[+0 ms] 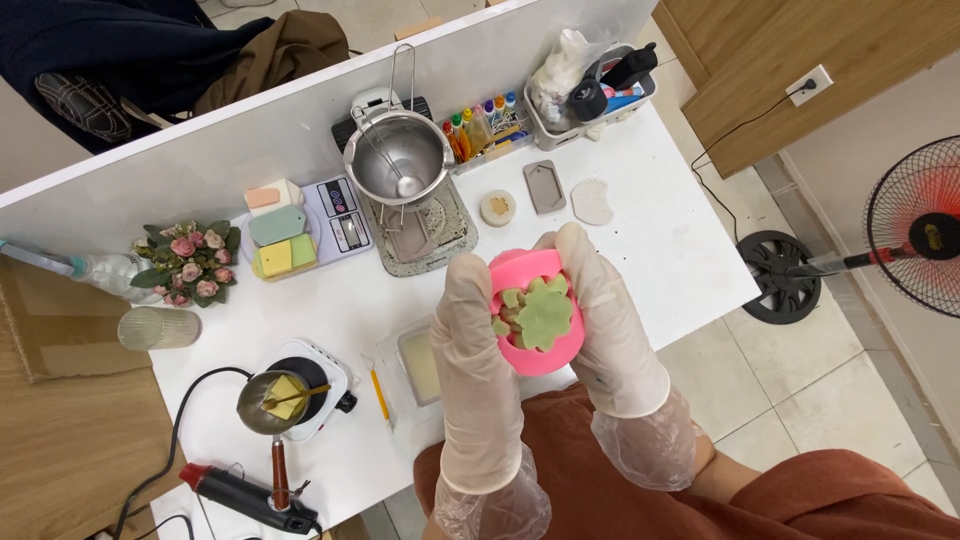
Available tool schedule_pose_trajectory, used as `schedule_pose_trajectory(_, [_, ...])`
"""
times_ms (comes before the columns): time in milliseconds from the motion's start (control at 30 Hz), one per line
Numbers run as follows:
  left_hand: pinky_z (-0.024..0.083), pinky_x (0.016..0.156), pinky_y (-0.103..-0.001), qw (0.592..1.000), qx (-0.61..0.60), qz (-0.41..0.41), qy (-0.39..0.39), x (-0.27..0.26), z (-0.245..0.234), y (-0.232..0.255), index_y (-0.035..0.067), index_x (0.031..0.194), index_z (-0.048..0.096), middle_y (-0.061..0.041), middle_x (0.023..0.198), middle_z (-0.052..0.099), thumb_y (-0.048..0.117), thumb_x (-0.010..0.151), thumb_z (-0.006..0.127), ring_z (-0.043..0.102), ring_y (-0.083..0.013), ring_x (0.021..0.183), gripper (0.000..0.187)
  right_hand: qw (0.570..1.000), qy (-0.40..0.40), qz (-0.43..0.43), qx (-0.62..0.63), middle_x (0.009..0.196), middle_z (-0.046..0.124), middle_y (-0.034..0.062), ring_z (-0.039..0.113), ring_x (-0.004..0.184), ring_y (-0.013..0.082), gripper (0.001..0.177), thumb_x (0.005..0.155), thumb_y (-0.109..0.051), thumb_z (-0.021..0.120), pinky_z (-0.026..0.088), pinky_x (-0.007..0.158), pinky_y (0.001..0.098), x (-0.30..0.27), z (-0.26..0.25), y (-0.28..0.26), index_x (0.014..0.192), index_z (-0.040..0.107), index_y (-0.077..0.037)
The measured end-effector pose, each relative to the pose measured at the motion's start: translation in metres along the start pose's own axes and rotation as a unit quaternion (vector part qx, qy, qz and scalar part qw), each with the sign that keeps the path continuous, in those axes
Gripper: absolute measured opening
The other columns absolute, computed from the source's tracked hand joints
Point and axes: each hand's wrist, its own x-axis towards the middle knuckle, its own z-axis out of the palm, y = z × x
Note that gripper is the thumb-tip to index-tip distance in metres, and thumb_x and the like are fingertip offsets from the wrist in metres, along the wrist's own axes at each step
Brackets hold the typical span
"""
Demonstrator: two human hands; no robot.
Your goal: The person handles blocks of yellow wax at a workbench, placing pieces into a small melting pot on a warmer and stirring melted wax. They then press green wax into a pink flower-shaped silicone mold, press it firmly, and remove the molded green wax piece, setting it on a tray with other molded pieces.
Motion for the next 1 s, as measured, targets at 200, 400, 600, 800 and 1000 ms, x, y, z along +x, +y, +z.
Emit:
schedule_pose_trajectory(200, [0.055,0.08,-0.027,1.0,0.006,-0.006,-0.001,-0.004,0.005,0.004,0.002,0.111,0.069,-0.001,0.098,0.069,0.055,0.1,0.054,0.064,-0.0083,0.089,0.056,0.999,-0.03,0.024,0.031,0.098,0.065,0.0,0.061,0.09,0.0093,0.047,0.103,-0.053,0.054,0.052,0.083,0.0276,0.004,-0.003,0.001,0.106,0.064,-0.008])
schedule_pose_trajectory(400, [0.053,0.081,-0.027,1.0,-0.026,-0.01,-0.008,-0.002,-0.001,-0.007,0.002,0.111,0.07,-0.001,0.099,0.07,0.054,0.1,0.056,0.062,-0.0084,0.089,0.055,0.997,-0.007,0.039,0.064,0.103,0.065,-0.003,0.062,0.096,0.0085,0.041,0.099,-0.048,0.054,0.053,0.088,0.0269,0.004,0.002,-0.002,0.114,0.064,-0.011])
schedule_pose_trajectory(600, [0.051,0.087,-0.027,0.999,0.0,0.048,-0.011,0.014,-0.021,-0.04,0.003,0.111,0.065,0.001,0.102,0.062,0.048,0.106,0.058,0.057,-0.0079,0.094,0.046,0.993,0.032,-0.058,-0.101,0.087,0.063,-0.0011,0.056,0.081,0.008,0.047,0.105,-0.051,0.05,0.049,0.074,0.0251,-0.002,0.004,-0.006,0.097,0.067,-0.008])
schedule_pose_trajectory(800, [0.052,0.087,-0.026,0.999,0.022,0.032,-0.009,0.012,-0.016,-0.025,0.005,0.112,0.067,0.0,0.105,0.066,0.051,0.103,0.055,0.061,-0.0083,0.097,0.048,0.972,-0.002,-0.099,-0.211,0.082,0.053,-0.0052,0.046,0.077,0.0052,0.04,0.107,-0.046,0.051,0.044,0.07,0.0225,0.0,-0.002,-0.006,0.092,0.06,-0.01])
schedule_pose_trajectory(1000, [0.055,0.083,-0.028,0.999,0.02,0.026,0.027,0.012,-0.015,-0.019,0.004,0.113,0.068,-0.002,0.101,0.069,0.049,0.101,0.055,0.065,-0.0106,0.093,0.048,0.969,-0.049,-0.074,-0.23,0.082,0.05,-0.0066,0.044,0.076,0.0045,0.029,0.105,-0.036,0.054,0.041,0.066,0.0209,0.006,0.006,0.006,0.091,0.056,-0.011])
